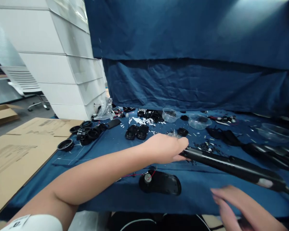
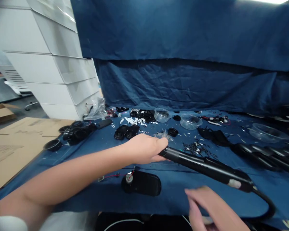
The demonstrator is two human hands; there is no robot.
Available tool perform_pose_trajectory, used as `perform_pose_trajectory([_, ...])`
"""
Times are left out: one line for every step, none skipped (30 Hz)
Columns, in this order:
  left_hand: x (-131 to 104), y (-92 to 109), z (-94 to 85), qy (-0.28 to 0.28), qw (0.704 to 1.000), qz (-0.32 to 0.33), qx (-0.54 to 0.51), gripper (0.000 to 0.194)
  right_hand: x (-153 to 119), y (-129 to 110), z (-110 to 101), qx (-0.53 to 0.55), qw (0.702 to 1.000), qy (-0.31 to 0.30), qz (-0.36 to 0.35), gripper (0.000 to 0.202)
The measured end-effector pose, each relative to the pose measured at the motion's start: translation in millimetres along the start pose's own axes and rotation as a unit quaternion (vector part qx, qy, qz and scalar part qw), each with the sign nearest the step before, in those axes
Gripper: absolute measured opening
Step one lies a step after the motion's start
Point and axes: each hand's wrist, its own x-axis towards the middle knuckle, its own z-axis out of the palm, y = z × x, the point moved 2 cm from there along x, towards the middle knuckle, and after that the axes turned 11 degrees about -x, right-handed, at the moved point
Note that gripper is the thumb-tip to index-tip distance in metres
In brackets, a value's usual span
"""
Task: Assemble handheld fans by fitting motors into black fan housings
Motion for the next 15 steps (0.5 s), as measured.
perform_pose_trajectory([-0.8, 1.1, -0.3, 0.003, 1.000, -0.003, -0.006, 0.046, 11.1, -9.9, 7.0, 0.102, 0.990, 0.014, 0.092, 0.050])
perform_pose_trajectory([-1.0, 2.5, 0.0, 0.005, 1.000, -0.005, -0.012, 0.046, 25.3, -20.3, 16.0, 0.236, 0.959, -0.021, 0.158, 0.046])
perform_pose_trajectory([-0.4, 4.1, 0.8, 0.006, 1.000, -0.003, -0.019, 0.047, 41.2, -29.7, 22.5, 0.378, 0.904, -0.013, 0.198, 0.053])
perform_pose_trajectory([0.8, 5.8, 2.0, 0.005, 1.000, 0.001, -0.027, 0.047, 57.0, -36.8, 26.8, 0.493, 0.842, 0.010, 0.218, 0.070])
perform_pose_trajectory([2.7, 7.5, 3.1, 0.002, 0.999, 0.005, -0.035, 0.046, 71.2, -40.7, 29.2, 0.562, 0.792, 0.034, 0.236, 0.078])
perform_pose_trajectory([4.9, 8.7, 3.6, -0.002, 0.999, 0.008, -0.043, 0.046, 83.0, -41.8, 29.2, 0.600, 0.759, 0.073, 0.242, 0.075])
perform_pose_trajectory([7.0, 9.0, 3.1, -0.004, 0.999, 0.009, -0.053, 0.045, 92.3, -40.9, 27.4, 0.617, 0.742, 0.107, 0.238, 0.067])
perform_pose_trajectory([8.7, 8.0, 0.9, -0.005, 0.998, 0.008, -0.063, 0.043, 99.4, -38.3, 24.5, 0.621, 0.737, 0.134, 0.231, 0.055])
perform_pose_trajectory([9.5, 5.1, -2.9, -0.004, 0.997, 0.006, -0.075, 0.041, 105.1, -34.5, 20.7, 0.618, 0.737, 0.158, 0.223, 0.043])
perform_pose_trajectory([9.2, 0.0, -8.5, -0.003, 0.996, 0.003, -0.089, 0.041, 110.5, -29.8, 16.7, 0.614, 0.739, 0.175, 0.216, 0.034])
perform_pose_trajectory([7.5, -7.6, -15.2, -0.002, 0.995, -0.001, -0.102, 0.042, 116.6, -24.3, 12.7, 0.611, 0.739, 0.190, 0.212, 0.028])
perform_pose_trajectory([4.6, -17.6, -22.7, 0.002, 0.994, -0.008, -0.113, 0.044, 124.2, -18.3, 9.0, 0.607, 0.739, 0.205, 0.208, 0.025])
perform_pose_trajectory([0.8, -29.9, -29.8, 0.007, 0.992, -0.018, -0.121, 0.047, 133.6, -12.2, 5.8, 0.603, 0.739, 0.221, 0.204, 0.023])
perform_pose_trajectory([-3.3, -44.2, -36.0, 0.017, 0.992, -0.034, -0.123, 0.046, 145.1, -6.3, 3.6, 0.597, 0.740, 0.235, 0.200, 0.021])
perform_pose_trajectory([-7.2, -59.7, -40.3, 0.033, 0.991, -0.055, -0.117, 0.042, 158.1, -1.0, 2.8, 0.590, 0.743, 0.246, 0.197, 0.020])
